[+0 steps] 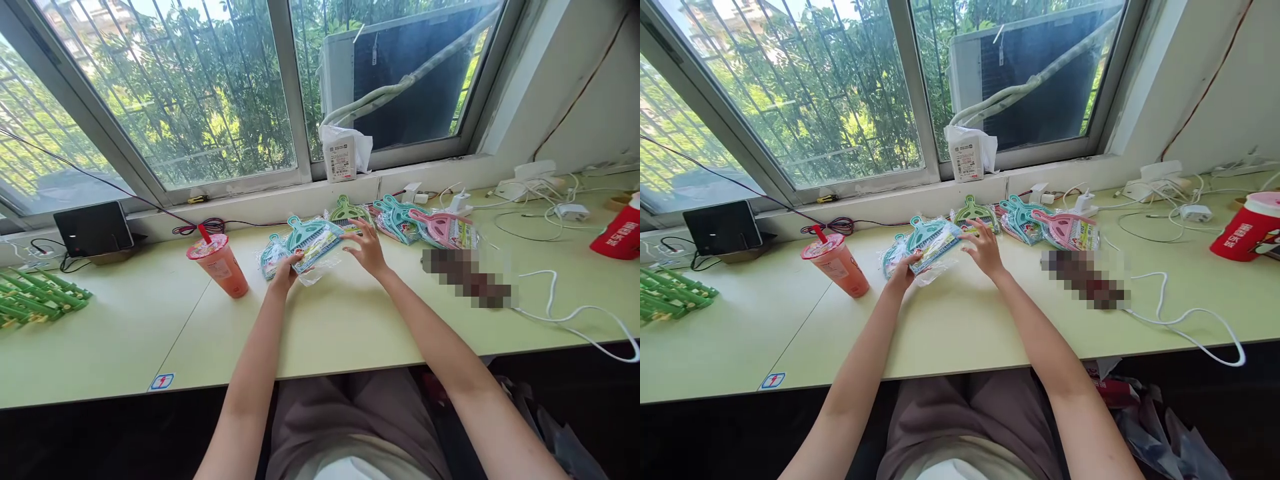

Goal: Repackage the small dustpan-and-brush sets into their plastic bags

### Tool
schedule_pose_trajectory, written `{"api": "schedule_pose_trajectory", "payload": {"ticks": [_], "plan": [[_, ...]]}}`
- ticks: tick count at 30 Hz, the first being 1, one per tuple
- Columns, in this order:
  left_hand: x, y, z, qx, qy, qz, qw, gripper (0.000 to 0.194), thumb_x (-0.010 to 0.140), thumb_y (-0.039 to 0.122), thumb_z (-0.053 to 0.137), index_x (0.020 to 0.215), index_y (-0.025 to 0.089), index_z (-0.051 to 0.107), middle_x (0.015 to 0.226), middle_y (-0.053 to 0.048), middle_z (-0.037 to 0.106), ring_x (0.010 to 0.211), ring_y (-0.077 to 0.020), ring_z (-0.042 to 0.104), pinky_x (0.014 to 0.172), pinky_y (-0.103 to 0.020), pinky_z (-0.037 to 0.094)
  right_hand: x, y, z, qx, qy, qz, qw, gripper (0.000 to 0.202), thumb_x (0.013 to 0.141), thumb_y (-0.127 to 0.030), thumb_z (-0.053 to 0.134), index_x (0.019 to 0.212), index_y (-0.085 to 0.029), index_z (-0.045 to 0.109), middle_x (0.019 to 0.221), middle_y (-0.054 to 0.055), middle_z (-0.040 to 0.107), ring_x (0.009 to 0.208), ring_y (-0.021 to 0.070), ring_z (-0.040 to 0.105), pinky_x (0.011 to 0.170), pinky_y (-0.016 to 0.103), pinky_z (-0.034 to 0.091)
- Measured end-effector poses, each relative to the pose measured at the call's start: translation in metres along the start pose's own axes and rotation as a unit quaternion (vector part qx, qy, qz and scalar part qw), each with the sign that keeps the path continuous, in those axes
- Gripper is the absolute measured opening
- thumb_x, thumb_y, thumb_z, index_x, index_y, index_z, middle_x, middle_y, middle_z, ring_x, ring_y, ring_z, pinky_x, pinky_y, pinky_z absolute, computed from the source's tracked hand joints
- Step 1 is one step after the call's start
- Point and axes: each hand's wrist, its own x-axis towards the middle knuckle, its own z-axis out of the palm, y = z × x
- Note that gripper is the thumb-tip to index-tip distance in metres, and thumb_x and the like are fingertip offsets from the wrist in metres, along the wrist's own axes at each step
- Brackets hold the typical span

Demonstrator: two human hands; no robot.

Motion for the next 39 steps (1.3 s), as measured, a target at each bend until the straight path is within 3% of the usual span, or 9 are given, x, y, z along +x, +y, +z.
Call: {"api": "schedule_pose_trajectory", "payload": {"ticks": [2, 3, 7, 10, 15, 23, 30, 35, 39], "plan": [[-0.003, 0.001, 0.0, 0.03, -0.018, -0.017, 0.999, 0.021, 0.066, 0.011, 0.07, 0.086, 0.012, 0.062, 0.075, -0.005, 0.067, 0.074, -0.0203, 0.068, 0.068, -0.035, 0.063, 0.003, 0.0, 0.001, 0.074, 0.008, 0.022, 0.997, 0.006, 0.083, -0.03, 0.069, 0.081, -0.027, 0.074, 0.125, 0.004, 0.061, 0.127, 0.028, 0.048, 0.109, 0.05, 0.037], [-0.004, 0.002, 0.001, 0.043, -0.033, -0.022, 0.998, 0.022, 0.067, 0.012, 0.07, 0.088, 0.011, 0.062, 0.075, -0.005, 0.067, 0.071, -0.0191, 0.068, 0.064, -0.033, 0.063, 0.005, -0.001, 0.002, 0.123, 0.012, 0.039, 0.992, 0.01, 0.082, -0.034, 0.07, 0.075, -0.026, 0.073, 0.119, 0.004, 0.063, 0.121, 0.027, 0.052, 0.107, 0.048, 0.038], [-0.008, 0.002, -0.001, 0.091, -0.114, -0.043, 0.988, 0.024, 0.072, 0.015, 0.071, 0.093, 0.01, 0.062, 0.084, -0.008, 0.068, 0.072, -0.0184, 0.068, 0.058, -0.03, 0.061, 0.005, 0.0, 0.004, 0.288, 0.026, 0.123, 0.949, 0.022, 0.074, -0.046, 0.076, 0.071, -0.024, 0.073, 0.111, 0.006, 0.065, 0.113, 0.0248, 0.057, 0.103, 0.042, 0.04], [-0.007, 0.0, -0.002, 0.12, -0.153, -0.066, 0.979, 0.025, 0.074, 0.018, 0.072, 0.095, 0.009, 0.061, 0.087, -0.01, 0.069, 0.075, -0.0217, 0.07, 0.057, -0.03, 0.06, 0.002, -0.002, 0.006, 0.327, 0.04, 0.17, 0.929, 0.025, 0.07, -0.05, 0.077, 0.071, -0.025, 0.074, 0.115, 0.005, 0.065, 0.12, 0.0259, 0.052, 0.107, 0.042, 0.037], [-0.002, -0.002, -0.003, 0.14, -0.143, -0.052, 0.978, 0.027, 0.075, 0.021, 0.072, 0.096, 0.01, 0.06, 0.079, -0.01, 0.068, 0.066, -0.0194, 0.067, 0.053, -0.028, 0.057, 0.001, -0.015, 0.003, 0.286, 0.066, 0.18, 0.939, 0.014, 0.077, -0.041, 0.073, 0.077, -0.028, 0.076, 0.113, 0.004, 0.069, 0.121, 0.026, 0.053, 0.109, 0.043, 0.034], [-0.003, -0.001, -0.003, 0.147, -0.044, -0.046, 0.987, 0.029, 0.073, 0.023, 0.074, 0.097, 0.014, 0.061, 0.081, -0.005, 0.065, 0.051, -0.0124, 0.06, 0.042, -0.023, 0.047, 0.001, -0.013, 0.006, 0.108, 0.033, 0.075, 0.991, 0.021, 0.09, -0.031, 0.057, 0.077, -0.028, 0.074, 0.089, 0.0, 0.073, 0.106, 0.0228, 0.061, 0.113, 0.045, 0.019], [-0.003, -0.007, 0.003, 0.167, -0.112, -0.041, 0.979, 0.029, 0.067, 0.016, 0.079, 0.088, 0.013, 0.06, 0.072, -0.003, 0.064, 0.053, -0.0123, 0.06, 0.047, -0.024, 0.052, -0.002, 0.002, 0.008, 0.038, 0.024, 0.054, 0.998, 0.019, 0.091, -0.028, 0.055, 0.079, -0.025, 0.07, 0.09, 0.0, 0.072, 0.105, 0.0225, 0.06, 0.111, 0.045, 0.02], [0.002, -0.007, -0.003, 0.203, -0.14, -0.013, 0.969, 0.039, 0.062, 0.017, 0.082, 0.096, 0.011, 0.063, 0.087, -0.009, 0.07, 0.06, -0.0145, 0.064, 0.052, -0.026, 0.054, -0.005, 0.007, 0.014, 0.048, 0.009, 0.084, 0.995, 0.016, 0.088, -0.03, 0.06, 0.079, -0.027, 0.073, 0.091, 0.001, 0.072, 0.104, 0.0246, 0.059, 0.11, 0.05, 0.022], [-0.001, -0.006, -0.004, 0.249, -0.176, 0.02, 0.952, 0.046, 0.063, 0.024, 0.081, 0.103, 0.012, 0.063, 0.092, -0.01, 0.07, 0.061, -0.017, 0.067, 0.053, -0.028, 0.054, -0.006, 0.008, 0.016, 0.094, 0.039, 0.118, 0.988, 0.01, 0.083, -0.029, 0.067, 0.079, -0.027, 0.075, 0.116, 0.004, 0.064, 0.118, 0.0265, 0.052, 0.11, 0.049, 0.03]]}}
